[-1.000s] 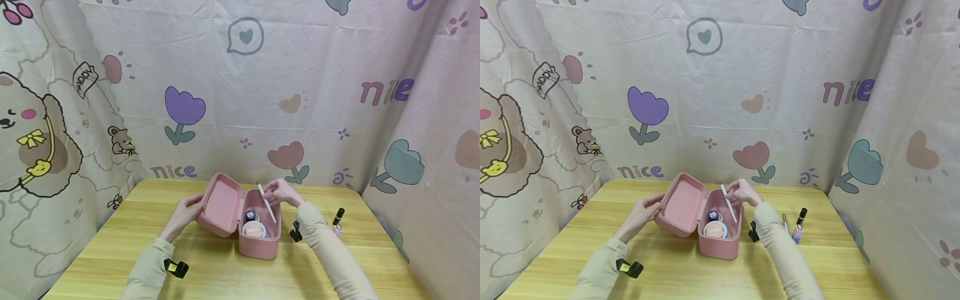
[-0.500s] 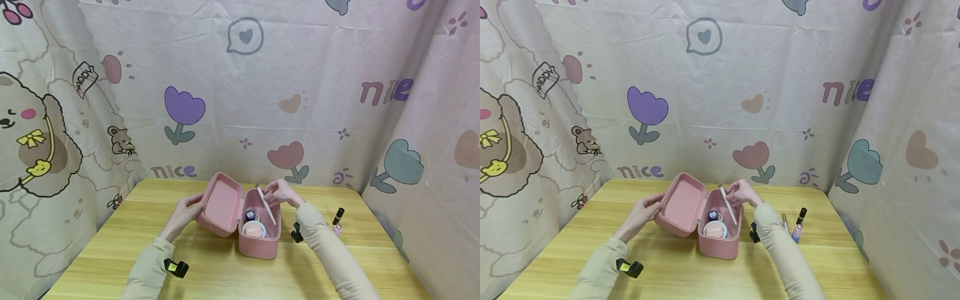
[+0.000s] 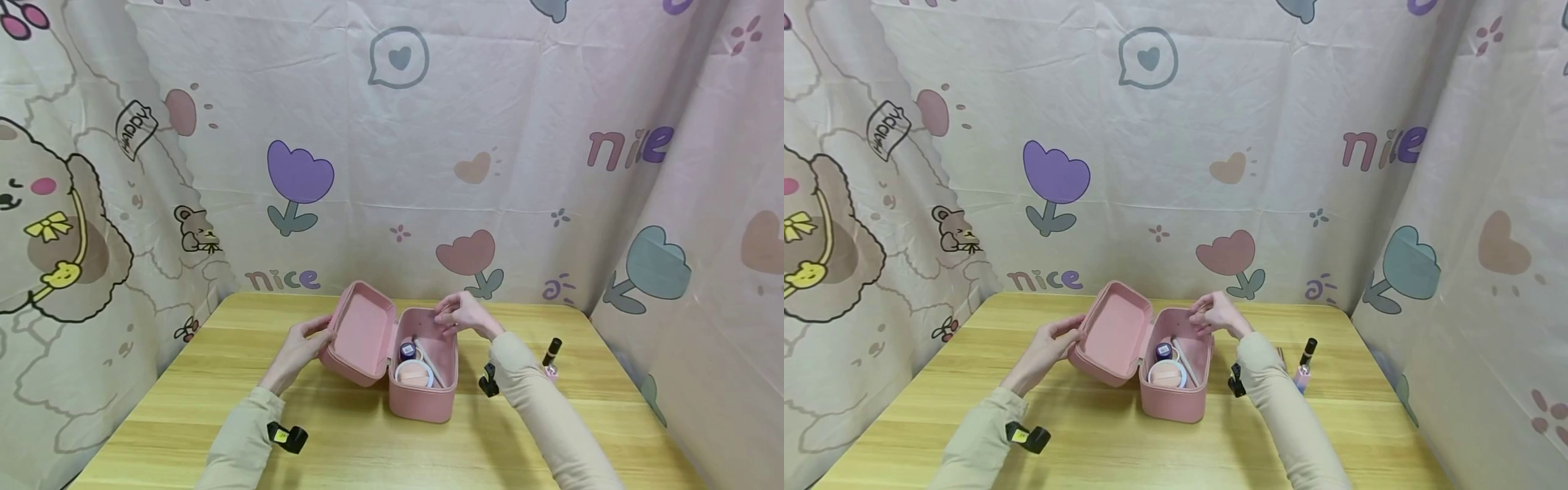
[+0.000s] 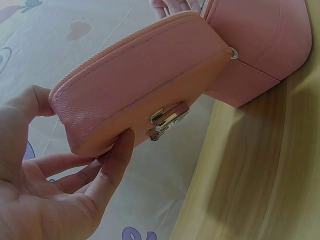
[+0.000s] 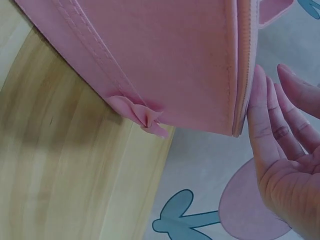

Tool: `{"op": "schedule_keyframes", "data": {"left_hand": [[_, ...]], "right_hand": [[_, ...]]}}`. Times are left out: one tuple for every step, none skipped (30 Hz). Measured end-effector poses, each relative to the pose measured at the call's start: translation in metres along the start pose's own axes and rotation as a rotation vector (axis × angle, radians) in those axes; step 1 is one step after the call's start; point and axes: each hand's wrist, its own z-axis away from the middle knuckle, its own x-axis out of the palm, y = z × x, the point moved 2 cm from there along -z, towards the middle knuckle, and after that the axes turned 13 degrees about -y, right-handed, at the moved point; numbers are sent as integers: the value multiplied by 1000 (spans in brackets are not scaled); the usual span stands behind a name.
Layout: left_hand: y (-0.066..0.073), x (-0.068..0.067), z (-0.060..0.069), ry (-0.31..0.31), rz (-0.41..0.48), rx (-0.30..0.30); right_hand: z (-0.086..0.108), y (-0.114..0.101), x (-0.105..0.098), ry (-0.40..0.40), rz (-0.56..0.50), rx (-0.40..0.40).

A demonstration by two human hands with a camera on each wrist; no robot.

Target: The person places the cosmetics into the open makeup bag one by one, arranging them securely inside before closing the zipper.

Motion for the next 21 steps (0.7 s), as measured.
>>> {"op": "schedule_keyframes", "data": {"left_hand": [[0,0,0,1,0,0],[0,0,0,1,-1,-1],[0,0,0,1,0,-1],[0,0,0,3,1,-1],[0,0,0,3,2,-1],[0,0,0,2,3,0],[0,0,0,2,4,0],[0,0,0,2,4,1],[-1,0,0,3,5,2],[-1,0,0,2,5,2],[-1,0,0,1,6,2],[-1,0,0,0,5,2],[-1,0,0,0,5,2],[-1,0,0,-1,6,2],[-1,0,0,-1,7,2],[-1,0,0,-2,8,2],[-1,0,0,-2,9,3],[-1,0,0,-2,9,3],[-1,0,0,-2,10,4],[-1,0,0,-2,11,5],[-1,0,0,-2,11,5]], "right_hand": [[1,0,0,5,-5,-5],[1,1,1,11,-12,-14],[2,2,1,21,-22,-23],[2,4,2,35,-30,-37],[3,6,3,55,-33,-54],[4,8,4,83,-31,-70],[4,11,5,120,-36,-85],[5,13,6,160,-41,-100],[7,16,8,206,-48,-116],[8,18,10,251,-54,-132],[10,20,12,299,-71,-145],[12,22,14,343,-101,-161],[14,23,16,381,-136,-178],[16,25,18,412,-170,-193],[19,26,21,440,-202,-208],[21,27,23,467,-233,-215],[24,28,25,494,-262,-220],[26,29,27,519,-283,-220],[28,30,29,545,-297,-215],[30,31,30,569,-307,-207],[33,32,31,593,-307,-202]]}}
